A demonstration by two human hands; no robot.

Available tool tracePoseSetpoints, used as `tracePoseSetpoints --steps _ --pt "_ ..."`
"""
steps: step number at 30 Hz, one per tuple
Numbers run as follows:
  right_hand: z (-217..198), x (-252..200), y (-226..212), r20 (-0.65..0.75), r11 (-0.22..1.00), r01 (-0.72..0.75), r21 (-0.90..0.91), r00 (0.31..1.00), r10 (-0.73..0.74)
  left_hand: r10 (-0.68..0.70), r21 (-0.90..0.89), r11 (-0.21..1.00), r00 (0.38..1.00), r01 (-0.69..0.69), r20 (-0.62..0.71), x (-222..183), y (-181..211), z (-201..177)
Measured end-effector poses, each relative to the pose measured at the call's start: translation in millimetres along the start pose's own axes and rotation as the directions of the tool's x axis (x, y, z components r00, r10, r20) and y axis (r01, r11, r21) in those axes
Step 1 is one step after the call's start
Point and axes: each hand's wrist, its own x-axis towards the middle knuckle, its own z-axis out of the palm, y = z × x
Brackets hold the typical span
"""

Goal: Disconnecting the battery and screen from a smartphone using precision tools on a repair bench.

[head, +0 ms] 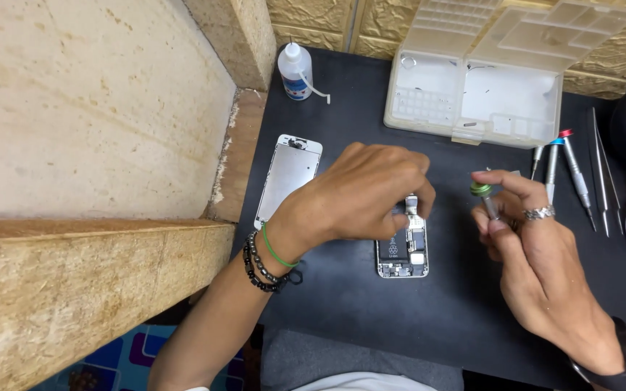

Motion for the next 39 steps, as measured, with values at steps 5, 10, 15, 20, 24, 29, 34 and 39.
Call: tracePoseSetpoints --steps 5,10,15,20,24,29,34,39 --pt "6.3 0.6 11.7 -0.018 0.98 0.031 -0.195 0.999 -0.035 0.011 -0.039 0.999 0.992 -0.007 0.123 -0.1 1.1 5.8" --pt "5.3 6.9 13.8 0.211 0.827 0.39 -0.405 0.92 -0.331 -0.008 -0.062 0.998 0.998 0.012 0.061 -2.2 -1.6 1.9" --pt "0.8 23.3 24.2 0.48 0.69 0.523 -0.5 0.831 -0.282 -0.065 -0.082 0.994 0.997 0.067 0.033 -4.3 -11.6 4.3" --pt "-3.3 43.7 14.7 0.638 0.566 0.576 -0.59 0.762 -0.11 -0.112 -0.08 0.99 0.992 0.116 0.05 -3.8 -16.2 6.1" --pt "-4.7 51.8 19.4 0.713 0.413 0.733 -0.541 0.66 -0.238 -0.102 -0.094 0.99 0.994 0.105 0.031 -3.7 -17.6 6.6" --pt "-9.8 59.0 27.5 0.81 0.227 0.837 -0.499 0.543 -0.222 -0.109 -0.114 0.987 0.994 0.11 0.014 -4.1 -19.0 9.5" --pt "-14.0 63.6 34.1 0.907 -0.043 0.921 -0.387 0.372 -0.197 -0.114 -0.117 0.987 0.993 0.113 -0.006 -4.6 -19.5 11.1" --pt "-7.5 70.8 19.1 0.906 0.003 0.917 -0.398 0.394 -0.152 -0.117 -0.109 0.987 0.993 0.117 0.009 -3.4 -18.9 9.7"
